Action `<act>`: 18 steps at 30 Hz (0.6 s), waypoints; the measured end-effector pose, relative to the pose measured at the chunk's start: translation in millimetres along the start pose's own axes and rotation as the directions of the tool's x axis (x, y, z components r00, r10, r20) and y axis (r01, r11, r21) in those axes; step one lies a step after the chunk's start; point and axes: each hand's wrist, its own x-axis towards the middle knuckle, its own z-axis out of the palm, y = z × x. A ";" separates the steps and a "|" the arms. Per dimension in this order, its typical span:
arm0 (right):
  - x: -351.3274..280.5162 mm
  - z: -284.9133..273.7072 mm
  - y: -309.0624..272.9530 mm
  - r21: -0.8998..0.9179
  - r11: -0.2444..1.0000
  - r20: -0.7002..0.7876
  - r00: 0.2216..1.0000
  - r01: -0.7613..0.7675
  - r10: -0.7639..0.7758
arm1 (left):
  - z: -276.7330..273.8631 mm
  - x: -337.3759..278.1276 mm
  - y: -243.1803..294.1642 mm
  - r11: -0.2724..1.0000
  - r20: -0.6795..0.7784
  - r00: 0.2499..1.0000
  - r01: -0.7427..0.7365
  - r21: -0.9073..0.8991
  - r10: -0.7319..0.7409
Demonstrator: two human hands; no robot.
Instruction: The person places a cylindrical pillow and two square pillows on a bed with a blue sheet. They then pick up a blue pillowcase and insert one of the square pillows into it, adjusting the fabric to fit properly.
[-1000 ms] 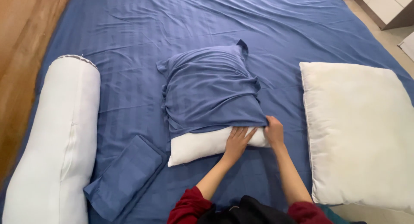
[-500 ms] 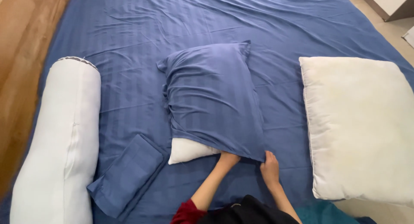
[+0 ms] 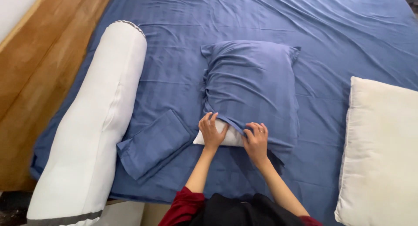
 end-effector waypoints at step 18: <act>15.2 76.0 -65.3 -0.016 0.960 0.280 0.923 0.280 -0.265 | -73.7 -77.3 -90.9 0.995 0.487 0.873 -0.042 0.090 -0.007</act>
